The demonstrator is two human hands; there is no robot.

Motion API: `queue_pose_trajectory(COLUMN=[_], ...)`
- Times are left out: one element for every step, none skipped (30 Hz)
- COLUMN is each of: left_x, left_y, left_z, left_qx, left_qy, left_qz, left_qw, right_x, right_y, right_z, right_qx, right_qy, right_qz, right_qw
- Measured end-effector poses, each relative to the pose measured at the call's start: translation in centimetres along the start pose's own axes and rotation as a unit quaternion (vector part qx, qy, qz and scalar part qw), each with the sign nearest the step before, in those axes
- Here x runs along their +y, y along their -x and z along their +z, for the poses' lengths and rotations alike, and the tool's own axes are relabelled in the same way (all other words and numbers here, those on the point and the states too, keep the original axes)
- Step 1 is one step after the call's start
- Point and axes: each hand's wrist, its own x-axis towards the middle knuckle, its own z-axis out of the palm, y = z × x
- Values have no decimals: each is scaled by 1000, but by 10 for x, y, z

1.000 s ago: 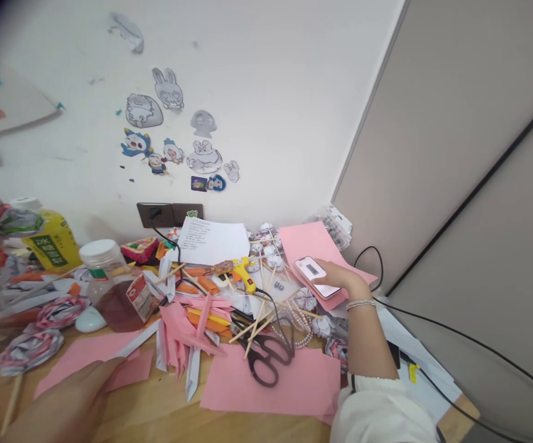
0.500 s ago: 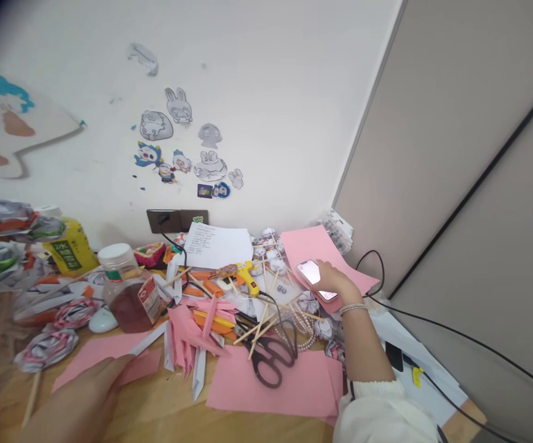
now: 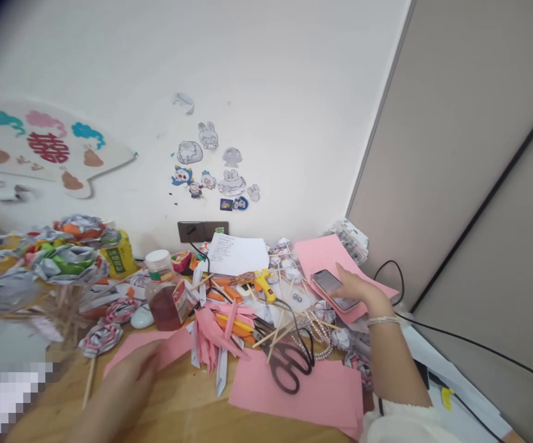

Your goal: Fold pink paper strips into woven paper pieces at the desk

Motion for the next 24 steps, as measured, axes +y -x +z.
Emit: queue_pose_trajectory(left_x=[1,2,3,4,7,9,13,17,21,25,29,33,36,39,41,42,44,45,46,46,45,44,43,41], left_y=[0,0,1,1,2,4,6,8,10,13,16,19,21,24,26,27,29,30,30,31,31,32,33,33], left_z=[0,1,2,3,4,4,5,5,6,6,7,9,11,13,15,17,18,19,20,21,23,26,30,35], left_qx=[-11,-23,-38,-50,-67,-93,-130,-149,-177,-190,-193,-198,-217,-225,-226,-223,-219,-214,-211,-211,-216,-217,-241,-256], left_qy=[42,94,152,210,268,320,373,420,453,473,493,508,514,521,526,529,530,529,527,524,519,514,502,493], left_qz=[-6,-14,-27,-43,-63,-87,-97,-102,-107,-109,-112,-113,-109,-104,-100,-95,-90,-84,-76,-68,-58,-52,-51,-47], left_qw=[999,995,987,975,959,939,913,889,867,853,841,831,823,817,814,813,814,817,820,823,825,828,829,830], right_x=[-8,-20,-35,-54,-74,-96,-117,-138,-156,-171,-183,-192,-199,-203,-205,-206,-206,-205,-204,-204,-203,-203,-204,-204], right_y=[8,18,29,40,50,60,68,74,78,81,83,84,85,85,86,87,88,89,90,91,91,91,91,91], right_z=[-9,-17,-24,-28,-28,-25,-17,-5,10,27,46,64,81,96,109,119,126,131,135,139,141,144,146,148], right_qx=[27,62,91,111,109,99,67,15,-40,-88,-118,-156,-179,-198,-212,-212,-218,-212,-192,-173,-153,-134,-120,-111], right_qy=[-22,-51,-78,-103,-126,-155,-184,-211,-237,-264,-298,-336,-390,-435,-476,-513,-540,-556,-568,-576,-581,-587,-592,-599], right_qz=[-24,-54,-83,-116,-152,-186,-226,-264,-290,-306,-312,-316,-304,-293,-284,-267,-250,-243,-237,-231,-225,-218,-209,-199], right_qw=[999,995,989,982,974,965,954,941,926,910,894,873,851,828,805,787,773,766,764,765,767,768,769,767])
